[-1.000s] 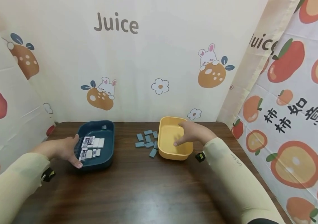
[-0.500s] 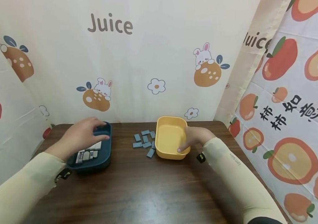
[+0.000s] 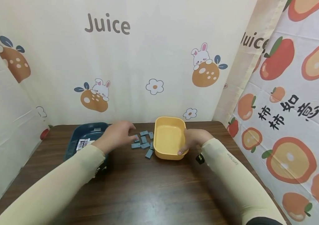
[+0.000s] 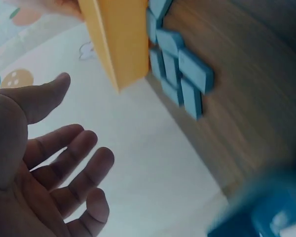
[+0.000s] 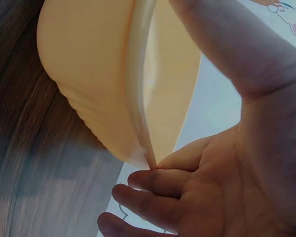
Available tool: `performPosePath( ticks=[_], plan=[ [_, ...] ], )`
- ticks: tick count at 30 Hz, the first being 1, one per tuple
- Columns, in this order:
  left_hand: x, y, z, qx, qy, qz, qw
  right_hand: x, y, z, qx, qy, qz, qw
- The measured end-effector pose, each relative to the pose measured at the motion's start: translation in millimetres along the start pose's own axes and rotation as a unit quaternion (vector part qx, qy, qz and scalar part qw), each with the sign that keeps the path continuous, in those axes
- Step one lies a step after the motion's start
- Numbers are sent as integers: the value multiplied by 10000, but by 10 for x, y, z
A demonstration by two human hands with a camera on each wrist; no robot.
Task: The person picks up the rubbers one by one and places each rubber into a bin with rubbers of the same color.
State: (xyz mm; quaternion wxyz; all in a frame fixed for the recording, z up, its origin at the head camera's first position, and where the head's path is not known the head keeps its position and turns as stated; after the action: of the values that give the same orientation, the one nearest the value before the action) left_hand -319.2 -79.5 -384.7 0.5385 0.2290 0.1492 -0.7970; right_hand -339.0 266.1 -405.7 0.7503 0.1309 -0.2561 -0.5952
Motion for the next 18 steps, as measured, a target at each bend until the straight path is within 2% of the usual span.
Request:
performPosePath(
  ticks=[4,8,12,15,18],
  plan=[
    [-58,-170,-185,297,111,238,9992,-4,0,15,138,20,-88,9999],
    [-40,-292,-306,448,150,425,9980,14,-11,29,216,154,-103,9996],
    [16,-369,-401,655,-86,696,9954,12,-8,12,263,75,-140,9995],
    [68,-398,-473,898,-378,1008,9901,-7,-8,-8,278,-80,-179,9994],
    [107,-418,-537,1006,-572,1263,9852,-22,-10,-11,201,-87,-148,9997]
  ],
)
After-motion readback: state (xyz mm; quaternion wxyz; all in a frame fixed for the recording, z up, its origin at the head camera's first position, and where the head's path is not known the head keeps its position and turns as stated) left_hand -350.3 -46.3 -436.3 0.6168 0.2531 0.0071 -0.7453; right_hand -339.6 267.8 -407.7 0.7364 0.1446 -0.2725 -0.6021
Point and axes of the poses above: each hand's wrist, its own y-axis away from the middle knuckle, its own z-axis out of the back of the hand, x = y × z, the point moved 3 cm from there along -y, towards the middle knuckle, and after that the axes turned 12 degrees about y, right-handed, at the moved point
